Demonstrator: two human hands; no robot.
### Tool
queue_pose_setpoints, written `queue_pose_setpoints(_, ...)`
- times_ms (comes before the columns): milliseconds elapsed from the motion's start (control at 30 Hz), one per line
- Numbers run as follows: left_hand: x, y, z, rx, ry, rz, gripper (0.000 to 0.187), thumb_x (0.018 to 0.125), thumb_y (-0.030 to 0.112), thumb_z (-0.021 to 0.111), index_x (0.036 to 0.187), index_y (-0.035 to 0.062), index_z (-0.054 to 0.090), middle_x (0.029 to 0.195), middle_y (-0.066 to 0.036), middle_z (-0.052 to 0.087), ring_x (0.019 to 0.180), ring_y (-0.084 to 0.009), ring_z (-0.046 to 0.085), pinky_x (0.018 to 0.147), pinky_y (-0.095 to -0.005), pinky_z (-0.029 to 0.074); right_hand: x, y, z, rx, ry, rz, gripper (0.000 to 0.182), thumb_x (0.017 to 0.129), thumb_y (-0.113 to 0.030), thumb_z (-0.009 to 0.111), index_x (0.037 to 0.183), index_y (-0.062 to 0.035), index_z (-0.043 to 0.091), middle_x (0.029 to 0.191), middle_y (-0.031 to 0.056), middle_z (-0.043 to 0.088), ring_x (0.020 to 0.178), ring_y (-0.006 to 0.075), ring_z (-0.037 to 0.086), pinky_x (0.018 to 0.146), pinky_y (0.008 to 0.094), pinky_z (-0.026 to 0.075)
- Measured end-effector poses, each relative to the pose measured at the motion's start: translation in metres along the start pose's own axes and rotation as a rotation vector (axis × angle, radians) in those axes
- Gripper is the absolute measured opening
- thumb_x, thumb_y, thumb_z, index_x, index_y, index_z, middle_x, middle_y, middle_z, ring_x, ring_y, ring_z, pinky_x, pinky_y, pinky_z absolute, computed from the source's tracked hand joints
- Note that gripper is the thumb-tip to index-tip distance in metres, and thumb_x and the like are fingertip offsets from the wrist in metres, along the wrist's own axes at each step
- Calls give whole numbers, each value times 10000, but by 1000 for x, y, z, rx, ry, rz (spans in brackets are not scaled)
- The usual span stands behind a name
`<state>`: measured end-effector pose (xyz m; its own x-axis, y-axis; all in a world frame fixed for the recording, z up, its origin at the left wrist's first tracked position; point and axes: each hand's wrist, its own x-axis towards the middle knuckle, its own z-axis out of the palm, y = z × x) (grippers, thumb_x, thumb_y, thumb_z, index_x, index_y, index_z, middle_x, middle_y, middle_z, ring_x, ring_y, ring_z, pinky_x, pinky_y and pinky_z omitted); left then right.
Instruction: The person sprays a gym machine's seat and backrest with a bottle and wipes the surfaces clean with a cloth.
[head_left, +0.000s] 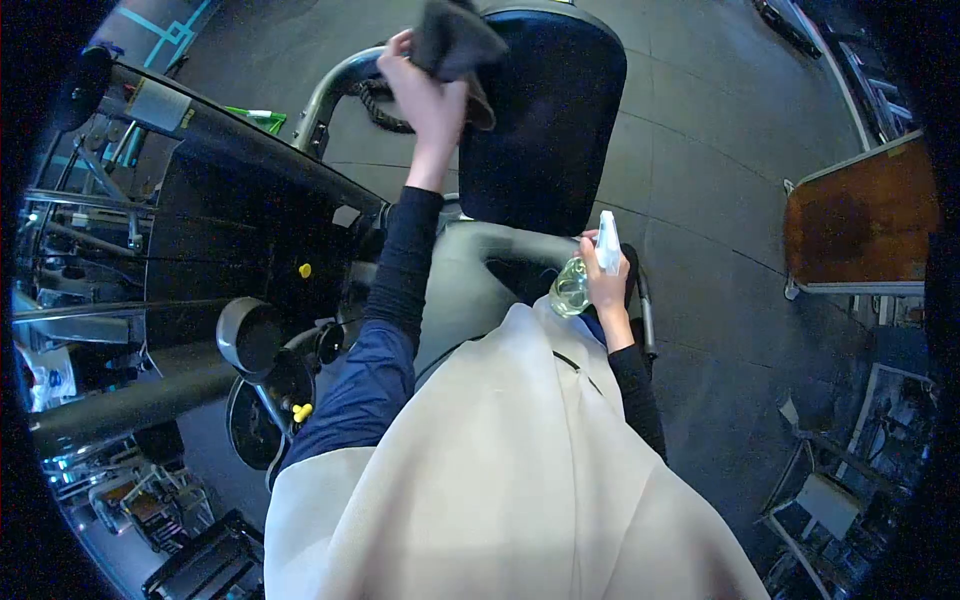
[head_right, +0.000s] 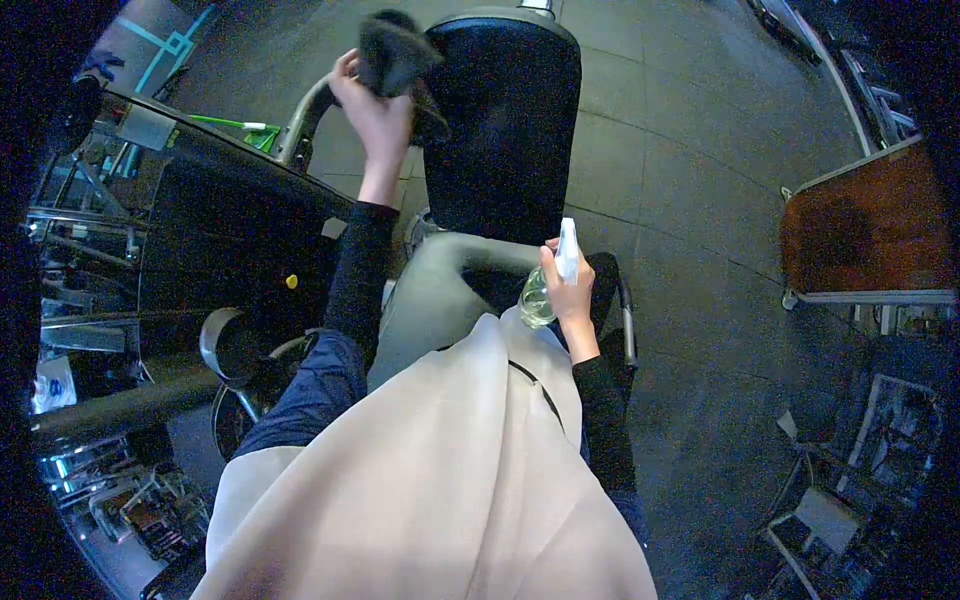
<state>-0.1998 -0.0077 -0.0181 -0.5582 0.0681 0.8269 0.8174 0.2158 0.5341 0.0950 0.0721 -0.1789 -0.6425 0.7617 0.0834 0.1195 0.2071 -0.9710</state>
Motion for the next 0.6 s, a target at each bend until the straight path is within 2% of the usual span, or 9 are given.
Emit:
queue_pose_setpoints(67, -8, 5, 22, 53, -115, 77, 666, 591, 16, 733, 1210, 34, 486, 1097, -140, 496, 1045, -314, 506, 938, -371, 415, 0, -3, 0, -17, 0, -7, 223, 885, -196, 659, 1007, -11, 641, 762, 85, 667, 713, 141, 648, 678, 289, 502)
queue_pose_setpoints(133, -32, 8, 39, 269, -340, 119, 705, 515, 36, 748, 1181, 155, 546, 1082, -112, 510, 1019, -340, 502, 880, -401, 432, 0, -5, -1, -27, -2, -3, 218, 885, -192, 657, 1007, -11, 641, 759, 84, 664, 715, 142, 647, 682, 288, 501)
queue_pose_setpoints(200, -59, 0, 44, 221, -282, 322, 709, 469, 68, 774, 1133, 232, 589, 1080, -92, 525, 988, -327, 513, 814, -417, 432, 0, -4, 0, -25, 3, -8, 214, 885, -188, 656, 1005, -11, 641, 757, 82, 661, 717, 142, 646, 685, 287, 500)
queue_pose_setpoints(267, -84, -18, 47, 208, -263, 465, 610, 495, 133, 762, 1084, 216, 623, 1051, -95, 547, 948, -312, 520, 765, -423, 415, 1, 1, 1, -13, 21, -22, 210, 884, -184, 655, 1001, -10, 641, 755, 80, 660, 719, 141, 645, 687, 286, 499)
queue_pose_setpoints(333, -108, -30, 41, 198, -266, 467, 583, 514, 168, 753, 1081, 205, 621, 1032, -98, 550, 946, -309, 518, 759, -426, 410, 1, 2, 0, 1, 28, -18, 208, 886, -184, 653, 999, -10, 641, 757, 77, 662, 720, 136, 644, 686, 287, 499)
queue_pose_setpoints(433, -150, -44, 14, 242, -427, 345, 626, 495, 183, 768, 1100, 173, 607, 1052, -113, 538, 957, -334, 510, 778, -446, 416, -2, -1, 1, 57, 39, 7, 205, 889, -185, 650, 996, -10, 643, 757, 72, 664, 717, 130, 641, 681, 283, 497)
queue_pose_setpoints(500, -191, -56, 0, 205, -458, 182, 716, 457, 54, 756, 1143, 135, 570, 1088, -139, 512, 984, -358, 489, 819, -469, 420, 0, -1, 1, 74, 40, 15, 204, 892, -186, 648, 995, -10, 643, 757, 68, 665, 714, 125, 640, 676, 279, 497)
queue_pose_setpoints(567, -238, -60, -15, 254, -507, -113, 746, 478, 9, 731, 1186, 86, 511, 1145, -170, 477, 1057, -397, 464, 899, -465, 405, 0, 5, 1, 60, 30, 14, 205, 894, -188, 647, 997, -10, 641, 756, 63, 666, 710, 121, 638, 671, 276, 497)
queue_pose_setpoints(600, -256, -57, -18, 263, -454, -209, 674, 561, 9, 686, 1201, 74, 483, 1108, -180, 458, 1062, -416, 450, 922, -469, 385, 0, 3, 1, 69, 24, 13, 206, 894, -187, 647, 999, -10, 641, 756, 63, 667, 709, 118, 637, 671, 274, 497)
